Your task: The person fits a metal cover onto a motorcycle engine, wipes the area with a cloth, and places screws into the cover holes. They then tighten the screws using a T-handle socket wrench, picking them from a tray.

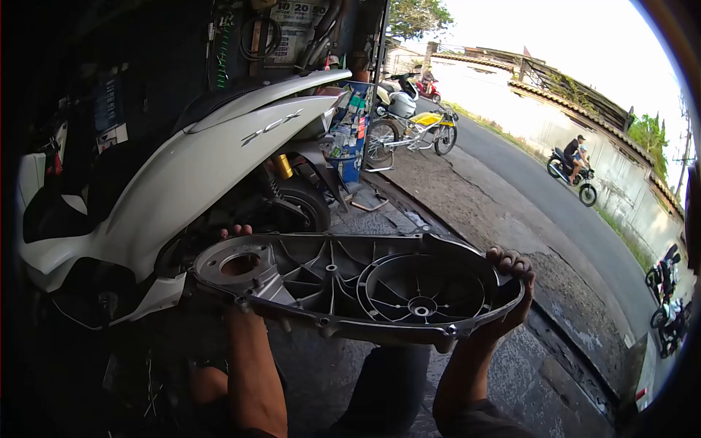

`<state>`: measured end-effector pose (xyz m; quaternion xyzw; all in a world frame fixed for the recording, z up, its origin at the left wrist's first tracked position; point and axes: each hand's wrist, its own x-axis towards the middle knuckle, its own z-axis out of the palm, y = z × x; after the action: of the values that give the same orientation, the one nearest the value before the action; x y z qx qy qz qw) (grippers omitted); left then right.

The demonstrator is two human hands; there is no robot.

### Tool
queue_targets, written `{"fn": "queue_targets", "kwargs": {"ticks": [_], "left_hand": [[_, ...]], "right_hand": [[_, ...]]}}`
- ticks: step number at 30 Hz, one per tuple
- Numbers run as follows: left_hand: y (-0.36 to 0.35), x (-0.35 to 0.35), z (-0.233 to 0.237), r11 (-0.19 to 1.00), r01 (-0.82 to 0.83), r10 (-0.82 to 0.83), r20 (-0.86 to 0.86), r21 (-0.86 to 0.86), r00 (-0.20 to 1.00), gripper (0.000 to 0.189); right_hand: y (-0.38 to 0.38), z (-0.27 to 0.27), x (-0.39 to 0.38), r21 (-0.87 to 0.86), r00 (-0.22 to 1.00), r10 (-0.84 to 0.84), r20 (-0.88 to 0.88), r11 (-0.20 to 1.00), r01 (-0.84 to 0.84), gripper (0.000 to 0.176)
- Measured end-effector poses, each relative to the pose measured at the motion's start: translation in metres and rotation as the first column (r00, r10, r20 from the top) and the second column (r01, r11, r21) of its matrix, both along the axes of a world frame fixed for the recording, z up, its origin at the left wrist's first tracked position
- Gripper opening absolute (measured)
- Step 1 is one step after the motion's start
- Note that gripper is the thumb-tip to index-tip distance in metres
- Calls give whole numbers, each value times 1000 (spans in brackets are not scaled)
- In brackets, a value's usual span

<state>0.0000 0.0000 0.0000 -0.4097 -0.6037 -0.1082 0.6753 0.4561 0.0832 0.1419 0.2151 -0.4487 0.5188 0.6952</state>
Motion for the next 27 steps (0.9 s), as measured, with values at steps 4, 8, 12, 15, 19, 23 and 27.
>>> {"fn": "queue_targets", "kwargs": {"ticks": [4, 8, 12, 15, 19, 23, 27], "left_hand": [[-29, -28, 20, 998, 51, -52, -17, -32, 999, 58], [-23, 4, -15, 400, 728, -916, 215, 557, 338, 51], [-40, 22, -23, -468, -378, -485, -590, 799, -646, 50], [-45, 18, -37, -423, -465, -603, -625, 778, -496, 46], [-60, -15, -77, -409, -544, -698, -636, 732, -330, 46], [-90, -19, -122, -260, -721, -799, -563, 643, -213, 48], [-103, -44, -161, -176, -731, -853, -473, 660, -222, 45]], "right_hand": [[5, 4, -49, -73, 999, -6, -37, 997, 3, 23], [45, -1, -75, -169, 995, 27, 96, 986, -11, 24], [76, -42, -116, -356, 983, 73, 167, 935, -9, 26], [89, -73, -153, -558, 957, 134, 257, 829, 33, 31], [90, -136, -199, -643, 925, 188, 330, 762, 75, 45], [80, -200, -217, -740, 874, 289, 390, 664, 110, 44], [86, -268, -245, -761, 866, 368, 339, 648, 22, 37]]}}
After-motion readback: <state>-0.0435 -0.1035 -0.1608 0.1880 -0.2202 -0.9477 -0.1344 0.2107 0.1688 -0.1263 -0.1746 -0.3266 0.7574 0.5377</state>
